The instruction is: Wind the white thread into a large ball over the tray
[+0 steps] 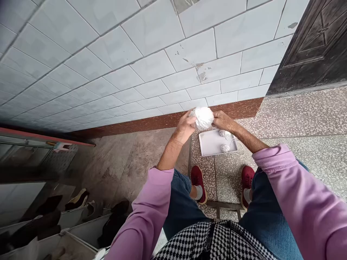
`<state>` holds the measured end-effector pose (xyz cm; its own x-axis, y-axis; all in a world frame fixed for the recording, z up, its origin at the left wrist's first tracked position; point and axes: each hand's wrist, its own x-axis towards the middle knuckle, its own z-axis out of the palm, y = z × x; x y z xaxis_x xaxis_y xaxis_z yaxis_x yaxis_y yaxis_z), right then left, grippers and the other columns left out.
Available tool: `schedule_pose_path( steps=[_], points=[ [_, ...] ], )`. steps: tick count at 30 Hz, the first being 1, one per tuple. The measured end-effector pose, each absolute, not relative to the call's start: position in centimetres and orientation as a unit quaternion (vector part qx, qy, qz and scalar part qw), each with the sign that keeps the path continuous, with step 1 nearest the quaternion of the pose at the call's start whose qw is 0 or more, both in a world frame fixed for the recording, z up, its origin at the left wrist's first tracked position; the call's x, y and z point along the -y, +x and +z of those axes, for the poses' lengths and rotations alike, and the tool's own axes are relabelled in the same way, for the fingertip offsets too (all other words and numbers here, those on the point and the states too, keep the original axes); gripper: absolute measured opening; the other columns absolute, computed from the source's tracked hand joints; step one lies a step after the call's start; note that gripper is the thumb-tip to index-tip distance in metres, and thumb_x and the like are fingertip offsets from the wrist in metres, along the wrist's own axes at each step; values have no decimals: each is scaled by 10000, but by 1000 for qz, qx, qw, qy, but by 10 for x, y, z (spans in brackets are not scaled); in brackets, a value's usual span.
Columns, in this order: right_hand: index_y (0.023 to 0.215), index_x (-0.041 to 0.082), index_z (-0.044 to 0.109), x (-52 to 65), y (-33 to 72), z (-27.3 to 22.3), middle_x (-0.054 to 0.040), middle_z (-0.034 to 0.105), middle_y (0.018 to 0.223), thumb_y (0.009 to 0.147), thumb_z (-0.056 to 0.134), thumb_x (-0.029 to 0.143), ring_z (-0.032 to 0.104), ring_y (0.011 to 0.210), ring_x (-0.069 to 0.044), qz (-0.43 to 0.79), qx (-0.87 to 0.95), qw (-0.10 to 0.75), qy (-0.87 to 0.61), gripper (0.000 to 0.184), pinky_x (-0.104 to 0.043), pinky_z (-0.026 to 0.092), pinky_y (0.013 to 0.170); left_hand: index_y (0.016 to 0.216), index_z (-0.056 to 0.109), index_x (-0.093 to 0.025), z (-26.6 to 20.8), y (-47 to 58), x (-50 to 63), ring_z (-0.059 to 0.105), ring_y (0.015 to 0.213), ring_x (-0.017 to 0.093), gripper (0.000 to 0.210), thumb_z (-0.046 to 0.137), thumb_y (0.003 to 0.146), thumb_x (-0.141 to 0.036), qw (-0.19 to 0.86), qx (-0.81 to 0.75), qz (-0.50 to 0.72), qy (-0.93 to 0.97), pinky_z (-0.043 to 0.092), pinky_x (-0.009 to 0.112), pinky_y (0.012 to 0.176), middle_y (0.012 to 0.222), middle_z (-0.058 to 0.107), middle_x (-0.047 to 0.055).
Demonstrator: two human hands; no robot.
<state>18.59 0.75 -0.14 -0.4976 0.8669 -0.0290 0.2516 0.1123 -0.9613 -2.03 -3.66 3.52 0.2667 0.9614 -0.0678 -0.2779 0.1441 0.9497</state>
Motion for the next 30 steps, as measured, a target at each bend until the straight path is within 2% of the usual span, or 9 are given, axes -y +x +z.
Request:
schedule_pose_path(
  steps=[2,5,8,12,16,21,25,30],
  points=[
    [640,220,614,1,182,1,47,434,515,935,726,574,352,497,-114,531,710,265,-379,474,-297,286,531,1212,692,-233,33,-24,31,685,1307,345,754,956,650,-662,643,-378,512,425,599,435,977,1310,748,130],
    [820,192,741,19,181,14,45,486,585,1016,675,642,407,547,-126,524,749,251,-319,495,-290,324,560,1158,677,-244,30,-29,24,701,1206,299,740,956,626,-677,602,-423,537,413,581,357,868,1225,748,95],
    [845,189,757,33,188,33,33,518,645,1052,670,681,436,608,-129,524,761,259,-282,540,-289,342,595,1167,676,-254,27,-34,20,705,1052,252,749,979,582,-612,538,-496,518,443,540,315,785,1108,745,51],
    [859,202,748,34,201,53,41,485,636,1046,693,722,386,602,-127,520,723,331,-311,556,-304,286,579,1177,703,-228,27,-35,23,695,998,222,709,964,600,-547,520,-501,471,506,542,315,843,1064,756,41],
    [813,212,720,27,208,57,29,499,645,995,744,742,413,630,-139,484,696,401,-347,561,-327,295,600,1211,719,-217,30,-30,29,696,1026,220,663,940,665,-522,556,-459,411,558,537,333,915,1125,769,56],
    [781,211,695,21,210,50,-9,596,721,917,830,696,480,689,-153,469,682,417,-375,521,-341,364,638,1270,728,-212,30,-24,33,704,1067,248,679,945,691,-490,604,-409,344,592,549,396,977,1175,762,84],
    [763,216,674,15,210,43,9,551,692,929,826,665,436,661,-140,469,686,416,-369,503,-339,341,620,1294,728,-210,35,-21,36,715,1127,284,701,958,686,-473,639,-375,319,591,558,443,1036,1171,761,89],
    [722,232,606,7,206,34,39,478,646,920,827,691,380,615,-125,492,667,423,-367,547,-319,295,575,1327,710,-212,40,-17,39,685,1315,356,799,975,647,-539,683,-328,351,550,557,468,1105,1336,749,134]
  ],
)
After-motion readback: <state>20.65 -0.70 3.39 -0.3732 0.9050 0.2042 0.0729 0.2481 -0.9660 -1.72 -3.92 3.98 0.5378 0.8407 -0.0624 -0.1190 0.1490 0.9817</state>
